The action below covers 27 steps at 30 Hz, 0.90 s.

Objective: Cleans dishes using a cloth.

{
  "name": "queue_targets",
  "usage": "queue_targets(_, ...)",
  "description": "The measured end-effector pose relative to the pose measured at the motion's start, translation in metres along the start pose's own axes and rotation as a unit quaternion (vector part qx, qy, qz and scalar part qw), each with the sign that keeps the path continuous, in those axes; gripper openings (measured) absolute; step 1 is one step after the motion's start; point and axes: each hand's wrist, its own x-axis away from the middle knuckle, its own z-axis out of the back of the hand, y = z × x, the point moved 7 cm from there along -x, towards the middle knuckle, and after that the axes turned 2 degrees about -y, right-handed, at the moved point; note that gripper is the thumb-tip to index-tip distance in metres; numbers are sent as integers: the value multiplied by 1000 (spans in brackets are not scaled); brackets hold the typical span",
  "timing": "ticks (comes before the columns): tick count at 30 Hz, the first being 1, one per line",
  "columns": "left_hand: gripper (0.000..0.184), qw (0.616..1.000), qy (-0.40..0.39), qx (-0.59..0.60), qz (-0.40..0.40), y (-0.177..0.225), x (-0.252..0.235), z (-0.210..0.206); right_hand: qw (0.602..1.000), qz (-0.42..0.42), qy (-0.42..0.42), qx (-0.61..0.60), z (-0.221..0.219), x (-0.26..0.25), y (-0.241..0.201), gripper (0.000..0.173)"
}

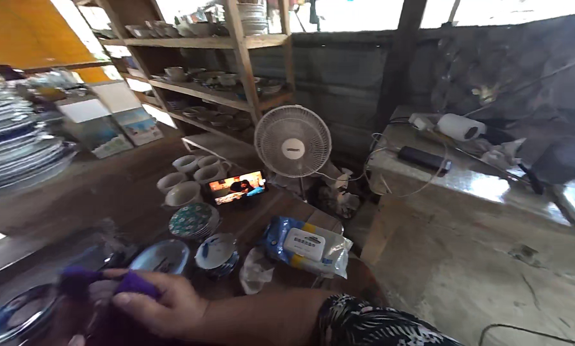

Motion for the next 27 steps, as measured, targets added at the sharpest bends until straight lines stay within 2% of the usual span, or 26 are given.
queue_targets(2, 37, 996, 65, -16, 55, 4, 3, -12, 998, 47, -19, 24, -4, 1, -3, 37)
queue_targets(6, 56, 991, 51, -111, 61, -22, 10, 2, 991, 92, -77, 66, -14, 6, -6, 43)
queue_targets(9, 63, 979, 50, -190, 51, -16, 13, -8, 988, 95, -76, 91, -14, 9, -8, 44)
queue_targets(14, 84, 988, 36, -127, 78, -15, 10, -19, 990, 73, -27, 121, -4, 7, 3, 44)
queue_targets(15, 85, 989, 39, -118, 77, -15, 9, -19, 989, 68, -25, 127, -2, 7, 5, 44)
queue_targets(19, 61, 988, 30, -119, 89, -8, 14, -28, 985, 72, -46, 147, -4, 8, 9, 47)
queue_targets(27, 54, 992, 49, -37, 111, -10, 11, -24, 967, 92, -194, 136, -16, 16, 19, 56)
